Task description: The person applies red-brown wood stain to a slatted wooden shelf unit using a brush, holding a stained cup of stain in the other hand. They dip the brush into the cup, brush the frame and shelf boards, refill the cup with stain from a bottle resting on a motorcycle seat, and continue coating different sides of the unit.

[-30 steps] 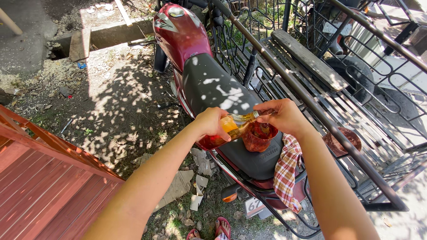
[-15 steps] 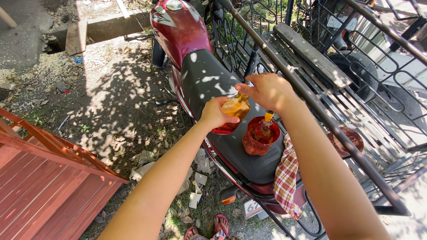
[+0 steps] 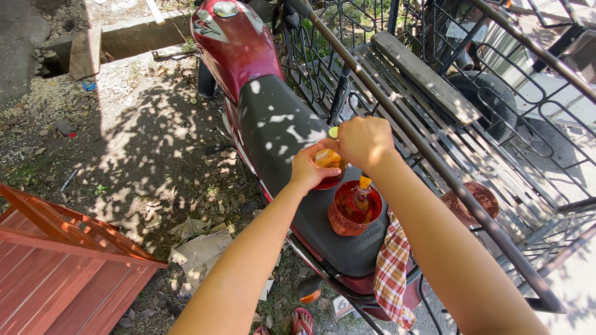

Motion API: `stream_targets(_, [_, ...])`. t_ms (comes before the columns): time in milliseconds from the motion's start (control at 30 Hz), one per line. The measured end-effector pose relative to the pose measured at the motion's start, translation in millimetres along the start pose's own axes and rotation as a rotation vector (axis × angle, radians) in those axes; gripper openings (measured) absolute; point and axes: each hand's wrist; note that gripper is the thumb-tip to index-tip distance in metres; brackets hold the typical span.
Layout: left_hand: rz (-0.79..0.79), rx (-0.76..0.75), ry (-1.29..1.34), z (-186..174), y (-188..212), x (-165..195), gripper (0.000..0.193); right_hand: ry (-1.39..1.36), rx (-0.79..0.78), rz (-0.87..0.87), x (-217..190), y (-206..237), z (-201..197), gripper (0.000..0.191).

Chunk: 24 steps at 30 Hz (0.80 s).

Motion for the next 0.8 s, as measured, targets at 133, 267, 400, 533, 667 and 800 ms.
stream_targets(133, [-0.030,-0.080,-0.104,-6.8,-8.7,-1.6,0.061,-0.269,0.182,-0.210,13.9,-3.1,7.8,0.041])
stream_targets(267, [0.010,-0.136,-0.075,-14.4,-10.1,-3.5,0.066,-0.254,0.170,-0.193,15.4,-7.6,26.2,0.029])
stream_targets(400, [0.014,-0.041,-0.207,-17.4,-6.1,-11.2,0.066,-0.236,0.211,-0.118,-2.2,-8.5,42.3,0.029])
stream_targets(533, [0.007,-0.017,-0.160,-12.9,-5.6,-20.2,0.066,-0.314,0.357,-0.030,-14.6,-0.8,43.9,0.031])
stream_targets(667, [0.040,-0.007,-0.096,-7.6,-8.6,-29.4,0.076,-0.458,0.620,0.018,0.1,25.5,48.5,0.056])
stream_targets(800, [0.001,0.078,-0.147,-6.4,-1.0,-43.6,0.092,-0.890,0.797,0.483,22.4,69.3,90.0,0.045])
Point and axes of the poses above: each hand's wrist, its own y-axis away from the middle knuckle, its own z-axis out of the palm, x = y × z, and after that the axes turned 11 degrees about -z, right-handed
